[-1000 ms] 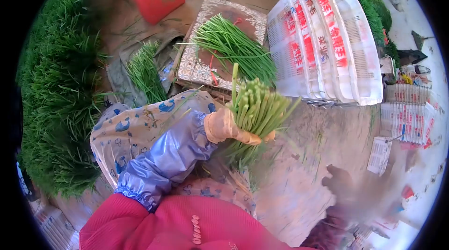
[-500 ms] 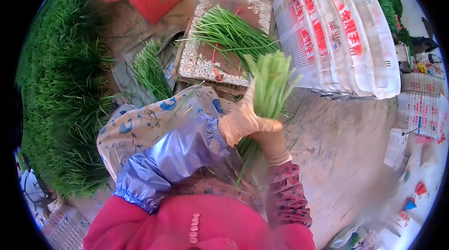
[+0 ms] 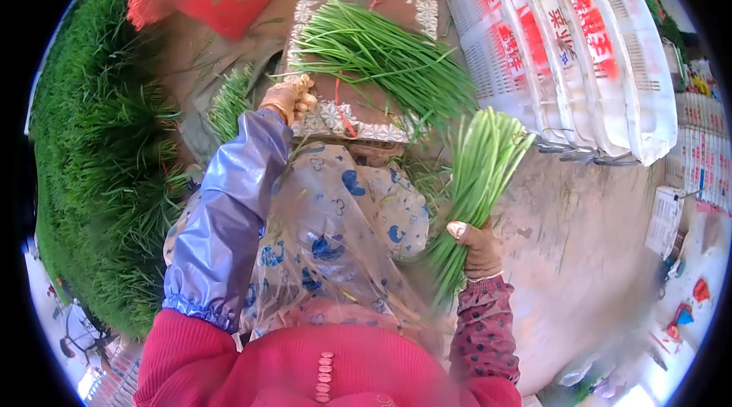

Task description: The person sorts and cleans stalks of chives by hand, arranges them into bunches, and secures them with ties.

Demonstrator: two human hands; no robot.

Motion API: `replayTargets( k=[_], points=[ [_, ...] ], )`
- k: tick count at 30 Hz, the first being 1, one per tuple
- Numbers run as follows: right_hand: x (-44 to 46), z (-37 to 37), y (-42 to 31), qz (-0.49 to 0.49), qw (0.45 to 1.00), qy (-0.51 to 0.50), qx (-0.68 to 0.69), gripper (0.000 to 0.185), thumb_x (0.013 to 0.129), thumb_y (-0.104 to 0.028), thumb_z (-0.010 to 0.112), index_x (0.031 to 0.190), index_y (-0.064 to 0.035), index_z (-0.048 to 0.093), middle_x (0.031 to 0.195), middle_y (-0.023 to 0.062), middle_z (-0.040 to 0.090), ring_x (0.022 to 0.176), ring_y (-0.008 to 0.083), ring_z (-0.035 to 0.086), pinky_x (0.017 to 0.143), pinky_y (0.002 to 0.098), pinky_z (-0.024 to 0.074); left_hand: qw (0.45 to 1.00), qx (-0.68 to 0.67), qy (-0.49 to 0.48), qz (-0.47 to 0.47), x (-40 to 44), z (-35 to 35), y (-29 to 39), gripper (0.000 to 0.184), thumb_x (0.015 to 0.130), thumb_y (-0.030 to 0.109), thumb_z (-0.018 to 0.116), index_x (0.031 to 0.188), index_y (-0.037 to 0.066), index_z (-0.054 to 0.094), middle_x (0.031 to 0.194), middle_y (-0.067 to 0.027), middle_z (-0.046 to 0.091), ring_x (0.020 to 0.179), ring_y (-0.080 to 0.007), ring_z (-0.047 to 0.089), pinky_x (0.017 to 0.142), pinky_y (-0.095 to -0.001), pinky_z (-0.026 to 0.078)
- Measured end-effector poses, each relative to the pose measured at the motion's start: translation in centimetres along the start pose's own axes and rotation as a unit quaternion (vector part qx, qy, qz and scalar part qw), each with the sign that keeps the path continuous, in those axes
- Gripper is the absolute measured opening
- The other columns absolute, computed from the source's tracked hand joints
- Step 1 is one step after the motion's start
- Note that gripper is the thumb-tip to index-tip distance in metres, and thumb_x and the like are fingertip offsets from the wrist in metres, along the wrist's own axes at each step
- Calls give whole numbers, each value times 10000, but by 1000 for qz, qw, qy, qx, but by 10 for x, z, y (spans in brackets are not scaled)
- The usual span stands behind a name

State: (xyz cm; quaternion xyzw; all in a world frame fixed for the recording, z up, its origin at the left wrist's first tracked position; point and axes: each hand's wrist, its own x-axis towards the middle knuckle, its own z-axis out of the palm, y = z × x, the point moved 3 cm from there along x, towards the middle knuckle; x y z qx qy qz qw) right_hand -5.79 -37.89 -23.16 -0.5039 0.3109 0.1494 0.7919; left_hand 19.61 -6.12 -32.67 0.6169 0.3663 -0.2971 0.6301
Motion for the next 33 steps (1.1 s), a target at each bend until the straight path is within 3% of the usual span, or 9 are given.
replayTargets(
  k=[3,10,11,14,16,23,28,29,33],
  points=[
    [11,-34,22,-3,1000,23,-16,476,741,-14,746,1160,-8,520,962,62,640,811,155,644,701,285,563,986,47,-135,83,10,29,11,369,956,308,544,1226,58,572,637,-19,548,458,-76,367,416,-235,296],
    [17,-32,10,-39,998,29,-39,482,727,-26,735,1158,5,523,934,101,650,787,194,659,669,313,575,901,382,-200,38,-7,34,37,341,939,374,559,972,54,672,585,-106,630,391,-109,425,364,-275,339],
    [15,-16,-5,-18,999,11,-35,652,691,-123,749,1261,5,458,925,100,636,754,195,652,660,319,571,883,431,-186,25,-11,20,31,404,937,437,526,938,60,673,561,-95,625,374,-110,411,350,-282,315],
    [16,-1,-9,25,999,-9,-34,901,655,-226,755,1416,-6,326,899,90,616,704,182,633,655,318,568,931,338,-140,-3,10,-22,1,442,933,472,502,928,61,664,569,-98,630,382,-102,407,351,-275,297],
    [20,-5,-1,16,999,4,33,440,693,-72,707,1095,38,568,862,168,665,715,275,682,623,382,594,959,268,-93,-18,12,-27,1,424,950,457,484,928,71,659,592,-91,638,386,-97,394,352,-271,279],
    [18,1,9,24,999,9,24,439,699,-13,722,1110,33,578,907,144,665,754,262,687,663,378,593,994,67,-69,46,34,16,26,377,975,372,483,1087,36,611,671,-106,665,411,-94,360,391,-258,287],
    [17,-13,10,30,999,37,-18,411,715,-26,718,1103,6,585,915,87,662,786,211,674,678,324,574,974,142,-141,111,28,41,53,396,957,460,503,1024,94,640,582,-65,613,409,-111,369,394,-289,305],
    [19,-20,11,29,998,40,-35,394,712,-28,727,1084,-14,598,902,54,656,785,174,659,685,302,560,942,287,-139,104,30,41,56,430,956,483,488,1023,95,661,567,-71,614,405,-120,382,399,-294,323],
    [31,-42,19,-1,999,33,-43,459,698,-69,741,1108,13,551,919,138,647,758,261,679,653,383,592,879,455,-117,83,32,44,56,492,957,525,451,1033,105,697,559,-95,625,401,-138,402,411,-298,357]
  ],
)
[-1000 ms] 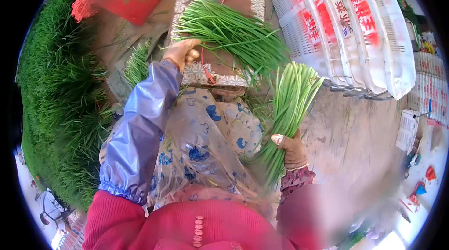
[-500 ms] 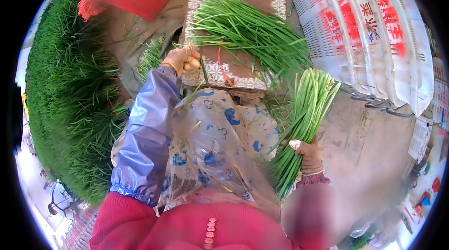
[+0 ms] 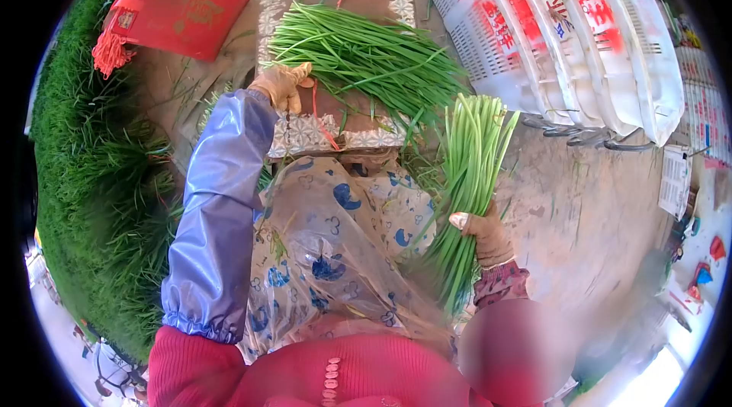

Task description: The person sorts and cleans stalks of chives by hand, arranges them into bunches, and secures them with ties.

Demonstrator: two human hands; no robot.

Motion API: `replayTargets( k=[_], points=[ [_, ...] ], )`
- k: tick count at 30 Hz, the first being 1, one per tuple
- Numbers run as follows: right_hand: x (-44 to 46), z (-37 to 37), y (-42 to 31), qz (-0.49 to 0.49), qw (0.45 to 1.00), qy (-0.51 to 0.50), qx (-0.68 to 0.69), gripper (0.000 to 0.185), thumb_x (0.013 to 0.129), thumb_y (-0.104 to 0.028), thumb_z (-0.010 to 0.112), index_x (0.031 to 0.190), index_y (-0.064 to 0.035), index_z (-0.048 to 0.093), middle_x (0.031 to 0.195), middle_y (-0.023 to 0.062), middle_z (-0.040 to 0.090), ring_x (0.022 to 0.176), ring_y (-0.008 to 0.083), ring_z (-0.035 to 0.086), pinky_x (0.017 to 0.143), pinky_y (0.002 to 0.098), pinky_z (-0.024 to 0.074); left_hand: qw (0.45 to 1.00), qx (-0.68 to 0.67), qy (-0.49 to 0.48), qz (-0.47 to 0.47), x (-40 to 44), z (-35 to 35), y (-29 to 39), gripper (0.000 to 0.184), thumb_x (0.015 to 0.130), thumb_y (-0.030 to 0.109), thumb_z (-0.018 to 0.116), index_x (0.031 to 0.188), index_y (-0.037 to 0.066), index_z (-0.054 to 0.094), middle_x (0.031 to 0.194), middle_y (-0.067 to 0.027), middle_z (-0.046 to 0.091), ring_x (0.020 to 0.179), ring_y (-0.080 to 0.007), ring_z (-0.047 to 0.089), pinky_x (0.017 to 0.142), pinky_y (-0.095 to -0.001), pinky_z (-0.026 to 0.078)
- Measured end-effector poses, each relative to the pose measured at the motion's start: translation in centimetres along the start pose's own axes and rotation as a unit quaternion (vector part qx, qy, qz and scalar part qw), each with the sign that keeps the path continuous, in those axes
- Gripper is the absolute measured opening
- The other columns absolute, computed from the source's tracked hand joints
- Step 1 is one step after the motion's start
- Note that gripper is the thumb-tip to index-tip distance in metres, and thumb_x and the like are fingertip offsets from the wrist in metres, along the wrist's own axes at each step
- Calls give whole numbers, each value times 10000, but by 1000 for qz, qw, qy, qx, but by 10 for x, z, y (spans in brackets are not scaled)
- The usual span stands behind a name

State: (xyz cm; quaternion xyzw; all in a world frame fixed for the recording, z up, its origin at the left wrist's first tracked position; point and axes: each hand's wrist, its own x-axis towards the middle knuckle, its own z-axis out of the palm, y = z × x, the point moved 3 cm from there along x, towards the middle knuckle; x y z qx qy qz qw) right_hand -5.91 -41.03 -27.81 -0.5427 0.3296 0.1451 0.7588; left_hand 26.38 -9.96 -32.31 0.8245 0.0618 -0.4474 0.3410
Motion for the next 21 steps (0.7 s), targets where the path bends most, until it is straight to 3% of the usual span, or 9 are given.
replayTargets(
  k=[5,7,8,10,11,15,17,19,21],
  points=[
    [13,-3,-33,-41,995,14,-90,511,639,-179,751,1071,25,568,911,122,643,723,231,666,626,352,572,996,-66,27,56,5,-2,14,464,974,473,442,1048,72,663,594,-114,633,438,-149,433,426,-318,377],
    [9,0,-46,-36,997,-9,-64,553,610,-220,753,1070,24,566,897,113,638,727,218,660,610,337,558,998,64,6,-6,35,-8,-3,439,968,459,462,998,70,662,592,-101,625,482,-184,521,484,-329,442],
    [7,-2,-48,-28,999,-25,-13,540,620,-152,763,1102,4,577,922,96,654,768,202,658,655,316,551,954,285,45,82,50,-8,-16,431,961,457,479,950,68,665,621,-94,637,542,-199,571,529,-332,468],
    [5,-2,-52,-18,997,-59,50,583,625,-89,771,1166,-13,567,965,90,666,806,202,660,701,301,550,914,402,53,-28,-9,-9,33,366,930,422,561,943,81,693,776,-70,689,734,-225,663,656,-338,515],
    [3,4,-54,-18,997,-56,53,583,625,-89,771,1166,-13,567,965,90,666,806,202,660,701,301,550,925,380,3,17,-21,-8,32,487,923,505,518,1003,54,686,908,-102,684,877,-262,647,750,-371,509],
    [1,61,-73,-14,999,-35,-20,627,615,-149,779,1181,-14,546,942,89,646,797,192,645,680,281,536,960,35,-135,241,-102,28,28,701,793,500,703,1288,34,533,1128,-141,648,1055,-278,616,880,-400,489],
    [17,95,-78,-3,993,-95,-63,652,620,-163,771,1205,-19,520,913,81,639,762,168,626,672,278,519,910,-122,-205,340,-144,58,32,1013,661,377,861,1426,-9,322,1277,-151,545,1175,-252,516,952,-370,444],
    [21,152,-93,-65,979,-154,-117,714,664,-250,766,1253,2,450,906,73,644,731,171,618,633,319,502,808,-374,-212,404,-150,87,33,945,672,354,858,1390,-15,366,1336,-150,494,1215,-253,475,990,-360,420],
    [24,193,-96,-120,968,-164,-144,742,690,-284,755,1276,15,411,884,99,654,710,202,632,629,343,506,812,-453,-159,333,-155,81,30,872,687,295,847,1370,-1,392,1303,-148,525,1184,-244,500,982,-350,428]
  ],
)
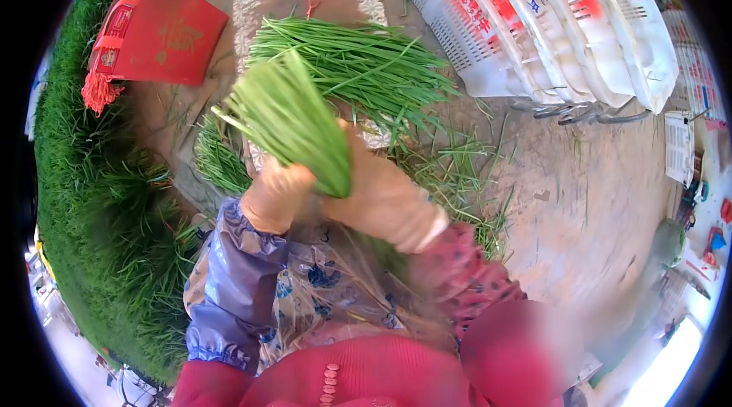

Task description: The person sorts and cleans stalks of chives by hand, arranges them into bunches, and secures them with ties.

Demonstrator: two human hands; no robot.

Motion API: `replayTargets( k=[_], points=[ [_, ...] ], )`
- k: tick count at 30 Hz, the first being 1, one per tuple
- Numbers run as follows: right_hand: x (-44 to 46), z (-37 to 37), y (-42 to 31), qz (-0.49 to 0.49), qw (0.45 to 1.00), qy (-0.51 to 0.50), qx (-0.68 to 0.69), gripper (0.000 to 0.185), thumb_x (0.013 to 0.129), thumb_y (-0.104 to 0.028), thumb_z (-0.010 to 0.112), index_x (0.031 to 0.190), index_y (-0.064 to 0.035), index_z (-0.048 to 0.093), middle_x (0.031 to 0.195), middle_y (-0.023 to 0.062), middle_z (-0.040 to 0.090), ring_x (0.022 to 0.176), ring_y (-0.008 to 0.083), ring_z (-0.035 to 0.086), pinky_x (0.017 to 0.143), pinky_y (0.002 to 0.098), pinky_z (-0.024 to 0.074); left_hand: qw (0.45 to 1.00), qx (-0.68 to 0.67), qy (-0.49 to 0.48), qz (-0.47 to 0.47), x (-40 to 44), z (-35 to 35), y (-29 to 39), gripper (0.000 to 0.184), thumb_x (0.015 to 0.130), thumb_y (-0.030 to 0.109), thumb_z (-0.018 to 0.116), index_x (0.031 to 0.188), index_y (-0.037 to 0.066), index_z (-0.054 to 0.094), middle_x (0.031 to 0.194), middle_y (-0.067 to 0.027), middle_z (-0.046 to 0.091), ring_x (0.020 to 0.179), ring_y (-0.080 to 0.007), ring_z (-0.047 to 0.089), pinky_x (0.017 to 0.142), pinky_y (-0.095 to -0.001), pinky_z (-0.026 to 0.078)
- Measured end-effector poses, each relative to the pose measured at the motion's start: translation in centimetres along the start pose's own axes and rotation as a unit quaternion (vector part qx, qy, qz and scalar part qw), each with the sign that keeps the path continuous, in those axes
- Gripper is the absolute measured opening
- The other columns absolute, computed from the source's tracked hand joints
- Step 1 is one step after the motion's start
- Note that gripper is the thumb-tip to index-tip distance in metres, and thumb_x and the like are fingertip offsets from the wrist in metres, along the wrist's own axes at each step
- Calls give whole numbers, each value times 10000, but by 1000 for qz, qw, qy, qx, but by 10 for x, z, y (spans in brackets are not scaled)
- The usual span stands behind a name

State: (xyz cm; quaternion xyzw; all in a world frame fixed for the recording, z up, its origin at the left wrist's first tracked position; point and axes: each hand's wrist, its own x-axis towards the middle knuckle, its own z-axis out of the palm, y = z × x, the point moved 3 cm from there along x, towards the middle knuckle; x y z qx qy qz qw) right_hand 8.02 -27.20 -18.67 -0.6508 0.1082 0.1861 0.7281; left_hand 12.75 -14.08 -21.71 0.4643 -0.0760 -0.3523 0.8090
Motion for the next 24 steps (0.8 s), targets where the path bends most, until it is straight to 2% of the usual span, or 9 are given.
replayTargets(
  k=[2,6,8,9,10,12,13,17,24],
  points=[
    [12,17,-7,114,925,-23,-362,801,749,-345,712,1338,13,304,825,183,650,694,318,647,646,390,517,993,-58,103,-20,-3,-11,0,803,702,237,835,1350,13,417,1269,-145,556,1153,-234,525,975,-341,436],
    [20,31,-9,125,890,-52,-435,889,781,-355,673,1423,-9,164,791,243,629,719,414,634,682,443,513,962,-168,215,-15,-11,-30,-14,692,707,72,736,1336,47,447,1104,-128,642,1004,-220,604,956,-352,478],
    [17,20,-23,87,889,-229,-388,969,772,-386,683,1462,-21,108,858,261,635,800,413,642,723,420,520,952,-240,185,52,-16,-38,-14,668,732,55,703,1341,34,431,1014,-122,657,981,-264,624,913,-408,505],
    [21,3,-19,10,911,-248,-330,900,790,-411,676,1460,-20,221,959,267,634,887,367,653,766,381,513,953,-229,189,56,-18,-44,-11,697,730,67,702,1364,44,413,965,-107,643,952,-271,624,869,-451,523],
    [26,-15,-17,3,924,-214,-317,662,841,-401,643,1352,-32,440,1033,197,640,927,262,653,792,337,498,952,-233,192,59,-20,-47,-8,697,730,67,702,1364,44,413,965,-107,643,952,-271,624,869,-451,523],
    [40,-51,-22,27,963,38,-266,328,907,-317,582,1063,-33,636,811,100,644,754,104,591,676,336,471,942,-294,124,105,-20,-47,-1,741,723,101,720,1387,56,394,955,-94,626,909,-252,622,818,-449,541],
    [54,-64,-23,-33,911,150,-384,233,878,-262,602,1064,-129,650,884,155,664,793,326,638,717,385,498,940,-299,122,106,-19,-48,-3,767,717,132,735,1396,56,386,955,-84,616,872,-236,617,787,-426,548],
    [94,-78,-11,-123,870,200,-434,231,901,-263,558,996,-76,656,832,137,659,738,242,628,671,350,467,944,-314,65,80,-7,-56,-6,758,738,131,727,1405,61,373,968,-94,619,866,-231,622,777,-404,551],
    [143,-79,11,-62,769,107,-627,230,885,-251,547,1076,-142,612,937,140,659,906,353,621,771,440,483,971,-224,72,-35,33,-54,-5,666,781,129,704,1377,53,414,1029,-119,653,842,-216,650,738,-345,552]
  ],
)
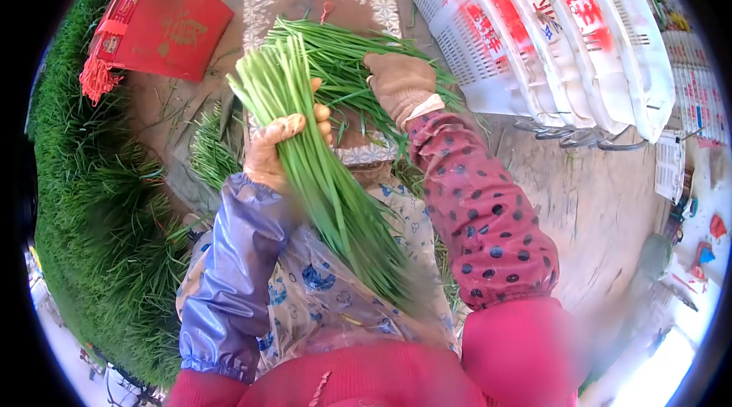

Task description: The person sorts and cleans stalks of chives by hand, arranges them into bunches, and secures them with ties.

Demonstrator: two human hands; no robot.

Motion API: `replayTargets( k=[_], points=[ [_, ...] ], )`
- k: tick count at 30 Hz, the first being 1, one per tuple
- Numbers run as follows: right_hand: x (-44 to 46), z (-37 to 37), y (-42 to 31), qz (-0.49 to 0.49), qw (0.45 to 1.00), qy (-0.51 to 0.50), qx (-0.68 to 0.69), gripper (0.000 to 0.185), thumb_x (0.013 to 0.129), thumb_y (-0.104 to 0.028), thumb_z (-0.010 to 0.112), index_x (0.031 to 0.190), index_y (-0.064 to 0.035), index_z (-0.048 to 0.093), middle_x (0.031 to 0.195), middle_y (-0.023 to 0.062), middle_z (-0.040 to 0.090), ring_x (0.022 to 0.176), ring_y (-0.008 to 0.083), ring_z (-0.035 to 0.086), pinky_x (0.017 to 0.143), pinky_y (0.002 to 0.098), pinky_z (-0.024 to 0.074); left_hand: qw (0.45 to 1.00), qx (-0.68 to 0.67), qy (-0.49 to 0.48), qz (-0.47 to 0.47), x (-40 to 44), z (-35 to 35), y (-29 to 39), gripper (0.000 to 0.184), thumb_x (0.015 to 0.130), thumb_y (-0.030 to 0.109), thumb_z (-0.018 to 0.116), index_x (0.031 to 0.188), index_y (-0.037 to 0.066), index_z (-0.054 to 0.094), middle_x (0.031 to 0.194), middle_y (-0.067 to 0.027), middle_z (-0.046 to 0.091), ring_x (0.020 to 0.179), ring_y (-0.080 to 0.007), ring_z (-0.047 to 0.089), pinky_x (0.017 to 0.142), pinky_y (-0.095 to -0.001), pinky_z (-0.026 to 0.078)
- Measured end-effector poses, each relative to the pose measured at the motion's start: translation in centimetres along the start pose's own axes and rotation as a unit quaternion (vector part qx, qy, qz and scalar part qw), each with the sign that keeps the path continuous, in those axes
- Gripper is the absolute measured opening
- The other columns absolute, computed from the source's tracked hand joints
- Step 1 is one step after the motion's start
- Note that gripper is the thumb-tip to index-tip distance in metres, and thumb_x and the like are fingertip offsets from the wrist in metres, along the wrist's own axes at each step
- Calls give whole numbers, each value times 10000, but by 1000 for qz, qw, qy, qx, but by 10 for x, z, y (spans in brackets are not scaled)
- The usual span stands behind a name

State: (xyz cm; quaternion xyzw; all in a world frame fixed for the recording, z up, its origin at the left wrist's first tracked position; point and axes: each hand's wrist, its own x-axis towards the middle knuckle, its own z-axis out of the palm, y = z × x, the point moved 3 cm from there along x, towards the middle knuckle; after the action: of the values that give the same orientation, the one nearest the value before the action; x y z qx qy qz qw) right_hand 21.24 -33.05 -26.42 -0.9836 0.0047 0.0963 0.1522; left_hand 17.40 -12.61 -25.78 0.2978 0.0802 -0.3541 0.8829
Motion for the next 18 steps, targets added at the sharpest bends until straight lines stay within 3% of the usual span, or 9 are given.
replayTargets(
  k=[5,8,11,14,18],
  points=[
    [14,13,8,-44,995,0,-88,163,846,-247,569,938,-119,610,879,139,622,875,360,609,712,466,474,1000,1,-16,18,45,-15,10,652,787,111,689,1375,42,415,1098,-135,648,850,-211,661,733,-341,569],
    [9,5,9,-60,996,60,-42,152,840,-242,564,926,-127,614,887,138,623,868,355,610,702,461,475,999,10,-28,38,65,-26,18,665,791,119,691,1384,38,401,1196,-154,609,857,-207,661,741,-338,572],
    [2,-4,3,-45,996,80,-12,157,839,-242,559,916,-115,607,868,144,626,845,360,609,704,461,475,995,42,-80,40,82,-31,23,728,778,122,705,1412,39,358,1386,-149,481,852,-206,668,703,-335,577],
    [-3,-12,-1,-5,999,40,21,218,820,-258,573,944,-89,634,877,158,655,862,347,640,742,465,498,994,73,-75,40,96,-41,25,748,776,120,706,1424,46,340,1412,-123,464,852,-207,671,693,-334,578],
    [-11,-10,0,-23,999,11,34,221,805,-254,576,904,-67,642,842,170,658,839,361,639,739,467,495,999,23,-34,9,108,-70,17,688,779,97,696,1397,57,396,1329,-103,552,812,-211,679,686,-336,583]
  ],
)
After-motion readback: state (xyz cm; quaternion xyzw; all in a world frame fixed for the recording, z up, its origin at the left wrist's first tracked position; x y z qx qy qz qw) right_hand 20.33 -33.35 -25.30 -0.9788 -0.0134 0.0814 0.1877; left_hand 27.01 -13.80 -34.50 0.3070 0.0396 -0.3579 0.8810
